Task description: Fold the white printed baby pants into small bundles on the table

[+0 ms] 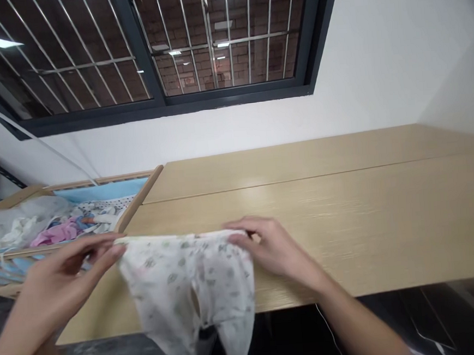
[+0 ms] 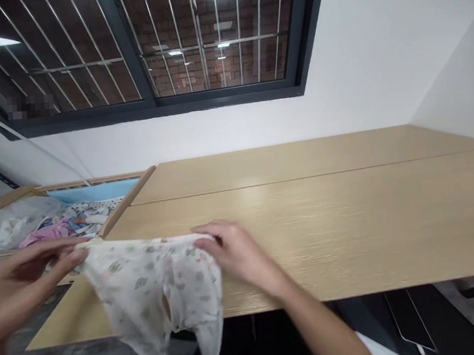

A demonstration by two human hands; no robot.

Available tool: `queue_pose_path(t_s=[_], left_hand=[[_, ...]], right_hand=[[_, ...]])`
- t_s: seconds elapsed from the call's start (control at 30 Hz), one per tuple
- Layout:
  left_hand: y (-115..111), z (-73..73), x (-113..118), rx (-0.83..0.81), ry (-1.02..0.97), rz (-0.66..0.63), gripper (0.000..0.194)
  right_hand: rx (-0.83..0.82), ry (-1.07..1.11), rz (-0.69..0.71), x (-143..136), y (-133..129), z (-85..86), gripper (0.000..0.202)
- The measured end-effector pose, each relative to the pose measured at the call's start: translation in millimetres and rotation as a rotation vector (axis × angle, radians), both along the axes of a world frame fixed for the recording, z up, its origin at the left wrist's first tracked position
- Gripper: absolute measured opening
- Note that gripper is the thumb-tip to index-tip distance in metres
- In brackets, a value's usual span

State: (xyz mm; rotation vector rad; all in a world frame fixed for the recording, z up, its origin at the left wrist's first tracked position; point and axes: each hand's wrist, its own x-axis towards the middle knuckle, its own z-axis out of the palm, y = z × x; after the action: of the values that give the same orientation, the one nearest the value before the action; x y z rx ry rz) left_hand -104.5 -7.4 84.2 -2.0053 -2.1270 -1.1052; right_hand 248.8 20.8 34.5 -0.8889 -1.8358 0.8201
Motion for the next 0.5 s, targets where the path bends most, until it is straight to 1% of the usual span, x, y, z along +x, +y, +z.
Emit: queue_pose_path(t_s=[0.07,0.1,0.13,0.2,0.27,0.33,0.43,0.5], left_hand=[[32,6.6,29,-0.025,-0.023,-0.113,0.046],[48,6.7,41,-0.054,-0.021,-0.172,0.046],[64,4.5,53,-0.084,-0.009,-0.226,0.046],[95,-6.3,71,-0.158,0.004,-0.316,0.043],[127,-23.2,85,-0.219,0.009,-0.355,0.037],[158,-42.4,96,-0.271,0.026,-0.341,0.03],[199,-68.8,110,-0.322,0.076,-0.297,0.023],[221,-82.5,117,-0.347,0.111,-0.261,0.021]], right_hand=[[-0.078,-0.132,0.032,32,21,14.0,0.031],[-0.106,-0.182,0.04,46,32,18.1,0.031],[-0.132,-0.217,0.042,58,44,20.2,0.031],[-0.196,-0.266,0.035,76,71,17.5,0.027],[-0.258,-0.307,-0.007,87,102,6.4,0.021],[-0.289,-0.351,-0.071,89,133,-10.5,0.015],[-0.293,-0.402,-0.167,84,174,-37.9,0.011],[-0.292,-0.419,-0.224,77,196,-53.0,0.013]])
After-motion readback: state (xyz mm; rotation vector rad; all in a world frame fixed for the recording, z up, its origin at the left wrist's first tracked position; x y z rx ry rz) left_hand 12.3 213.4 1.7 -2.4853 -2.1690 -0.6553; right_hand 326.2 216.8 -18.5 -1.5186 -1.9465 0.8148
